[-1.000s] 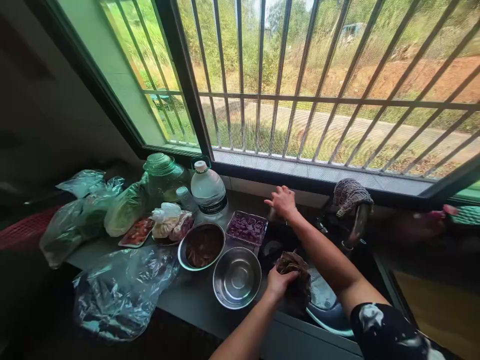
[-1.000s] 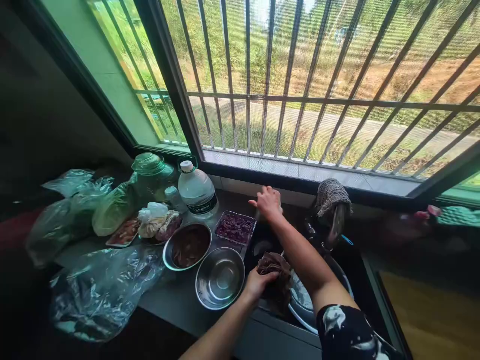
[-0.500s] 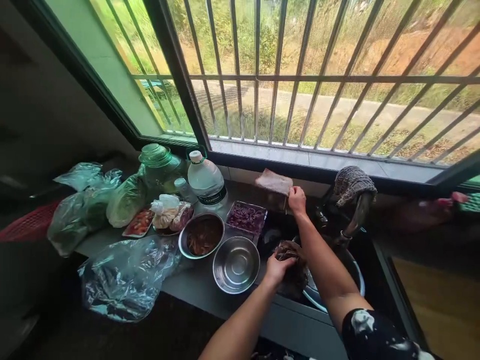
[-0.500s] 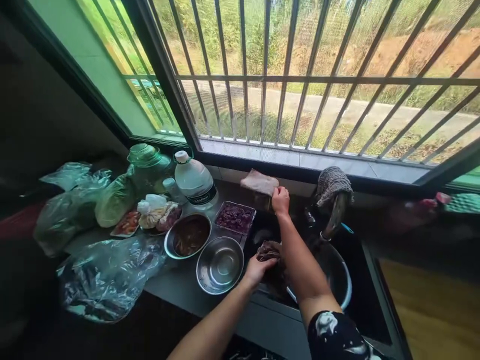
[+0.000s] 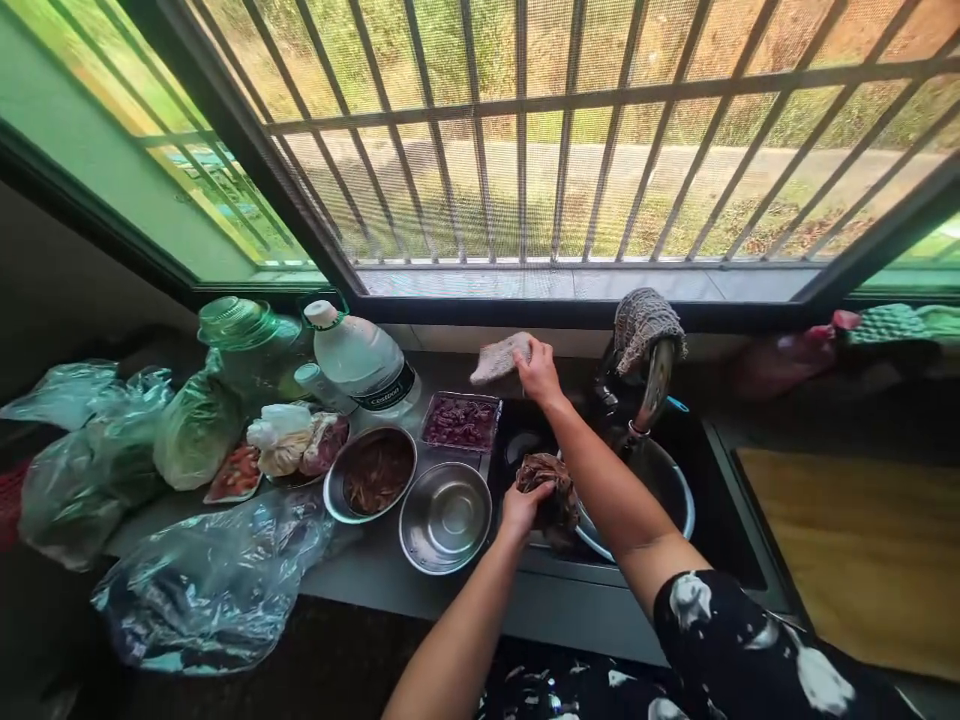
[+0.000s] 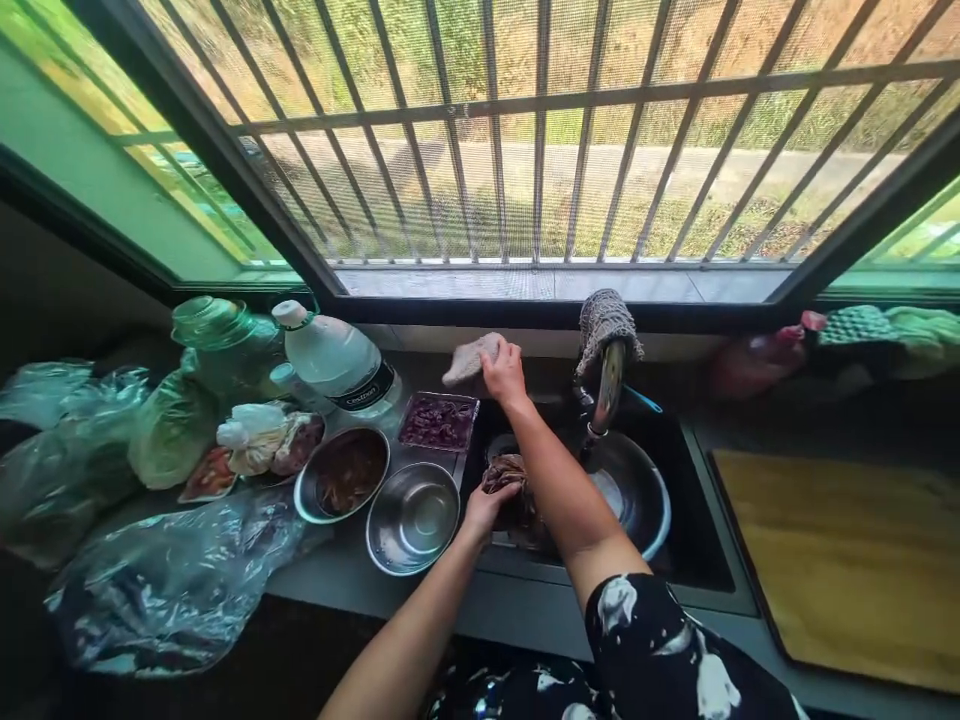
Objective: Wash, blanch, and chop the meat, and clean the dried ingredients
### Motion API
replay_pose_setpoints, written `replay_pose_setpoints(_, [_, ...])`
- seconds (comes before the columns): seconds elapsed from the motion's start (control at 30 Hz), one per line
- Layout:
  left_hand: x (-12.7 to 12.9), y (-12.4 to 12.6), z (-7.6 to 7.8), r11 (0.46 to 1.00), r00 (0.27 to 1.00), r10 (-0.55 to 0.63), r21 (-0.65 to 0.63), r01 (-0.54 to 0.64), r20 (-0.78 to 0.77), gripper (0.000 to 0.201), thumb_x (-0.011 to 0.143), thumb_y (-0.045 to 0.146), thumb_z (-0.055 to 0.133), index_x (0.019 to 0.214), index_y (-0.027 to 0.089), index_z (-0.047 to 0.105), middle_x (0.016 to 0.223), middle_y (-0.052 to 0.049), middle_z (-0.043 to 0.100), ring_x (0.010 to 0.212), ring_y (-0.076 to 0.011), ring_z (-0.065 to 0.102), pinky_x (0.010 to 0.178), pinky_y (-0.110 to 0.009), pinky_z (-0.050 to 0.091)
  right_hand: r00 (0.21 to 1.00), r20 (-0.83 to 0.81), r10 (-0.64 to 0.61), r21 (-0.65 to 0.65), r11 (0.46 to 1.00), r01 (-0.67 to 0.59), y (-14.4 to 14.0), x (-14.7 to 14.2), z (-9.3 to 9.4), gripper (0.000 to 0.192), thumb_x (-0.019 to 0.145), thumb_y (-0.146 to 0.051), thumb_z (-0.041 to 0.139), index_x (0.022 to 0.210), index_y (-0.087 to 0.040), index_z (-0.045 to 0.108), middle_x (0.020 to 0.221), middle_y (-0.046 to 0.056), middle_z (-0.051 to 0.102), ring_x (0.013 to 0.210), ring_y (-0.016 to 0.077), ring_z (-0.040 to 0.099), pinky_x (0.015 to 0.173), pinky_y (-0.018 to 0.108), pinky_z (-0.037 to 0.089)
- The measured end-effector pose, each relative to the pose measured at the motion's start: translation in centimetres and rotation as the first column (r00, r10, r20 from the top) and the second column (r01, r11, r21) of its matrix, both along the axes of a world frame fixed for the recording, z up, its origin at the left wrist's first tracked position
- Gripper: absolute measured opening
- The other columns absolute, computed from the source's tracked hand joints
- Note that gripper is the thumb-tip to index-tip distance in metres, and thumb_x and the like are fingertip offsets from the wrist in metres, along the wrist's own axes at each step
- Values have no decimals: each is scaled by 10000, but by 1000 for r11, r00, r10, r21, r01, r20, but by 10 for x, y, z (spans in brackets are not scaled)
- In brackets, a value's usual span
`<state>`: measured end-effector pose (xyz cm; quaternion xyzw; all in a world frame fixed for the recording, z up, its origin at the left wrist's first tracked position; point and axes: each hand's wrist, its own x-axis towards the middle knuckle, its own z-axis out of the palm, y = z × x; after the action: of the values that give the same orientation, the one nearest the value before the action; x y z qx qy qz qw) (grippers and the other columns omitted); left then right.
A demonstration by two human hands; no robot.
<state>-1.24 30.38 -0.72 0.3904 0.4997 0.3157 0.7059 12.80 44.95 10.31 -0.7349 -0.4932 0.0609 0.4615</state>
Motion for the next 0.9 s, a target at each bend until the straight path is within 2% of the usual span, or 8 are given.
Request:
replay_pose_setpoints(0.1, [1, 0, -3, 1000, 1000, 4, -4, -4, -7, 545, 513, 303, 784, 1001, 111, 634, 970, -116, 673, 924, -249, 614, 864, -369, 450, 1000, -7, 29, 2, 1000, -29, -6, 6, 4, 448, 832, -389, 398, 1201, -147, 477, 1139, 124, 458, 1101, 215, 438, 991, 325, 320])
replay_pose_setpoints(0.17, [2, -1, -4, 1000, 1000, 0, -15, 1, 9, 553, 519, 310, 785, 1011, 111, 631, 976, -119, 671, 922, -244, 615, 850, -353, 459, 997, 29, 71, -1, 997, -71, -11, 11, 8, 425, 786, -310, 452, 1178, -153, 506, 1158, 108, 459, 1113, 208, 429, 1005, 313, 308])
replay_pose_setpoints(0.3, [4, -6, -2, 999, 1000, -3, -54, 4, 24, 544, 526, 291, 783, 1016, 118, 624, 965, -114, 674, 899, -240, 621, 817, -346, 478, 976, 159, 146, -90, 987, -133, -25, 16, 12, 595, 636, -171, 545, 1227, -148, 483, 1265, 102, 394, 1110, 224, 423, 973, 306, 339])
replay_pose_setpoints(0.4, [5, -8, -1, 999, 1000, 13, -44, -12, 23, 510, 533, 271, 776, 1000, 129, 628, 944, -96, 679, 893, -237, 623, 835, -360, 471, 965, 246, 86, -193, 980, -38, -36, 17, 12, 660, 639, -114, 513, 1291, -160, 416, 1235, 114, 442, 1038, 232, 458, 897, 330, 375])
replay_pose_setpoints(0.5, [5, -9, -4, 1000, 1000, 9, -29, -8, 21, 494, 534, 283, 772, 986, 143, 633, 940, -85, 680, 898, -243, 621, 845, -383, 468, 944, 330, 0, -233, 969, 81, -43, 16, 18, 502, 726, -110, 442, 1223, -162, 493, 1074, 111, 559, 962, 229, 476, 839, 338, 373])
replay_pose_setpoints(0.6, [2, -9, -11, 1000, 1000, -1, -30, 1, 0, 518, 506, 298, 786, 976, 139, 640, 948, -96, 679, 914, -258, 616, 853, -386, 465, 905, 422, -56, -177, 974, 142, -40, 14, 36, 334, 796, -189, 419, 1071, -188, 609, 997, 99, 589, 960, 237, 447, 811, 344, 356])
replay_pose_setpoints(0.67, [-1, -10, -14, 999, 1000, -9, -37, 8, -2, 537, 498, 314, 790, 981, 131, 642, 951, -107, 678, 921, -264, 614, 855, -386, 464, 878, 476, -58, -125, 983, 132, -30, 11, 55, 297, 811, -223, 424, 1014, -202, 640, 972, 92, 586, 965, 236, 429, 797, 340, 350])
replay_pose_setpoints(0.9, [-12, -17, -11, 1000, 998, 0, -16, 1, 67, 545, 512, 311, 782, 999, 117, 634, 982, -124, 669, 936, -269, 612, 869, -397, 458, 774, 614, 155, -124, 987, -99, 24, 1, 123, 276, 809, -229, 459, 993, -192, 661, 911, 83, 576, 919, 213, 440, 787, 314, 350])
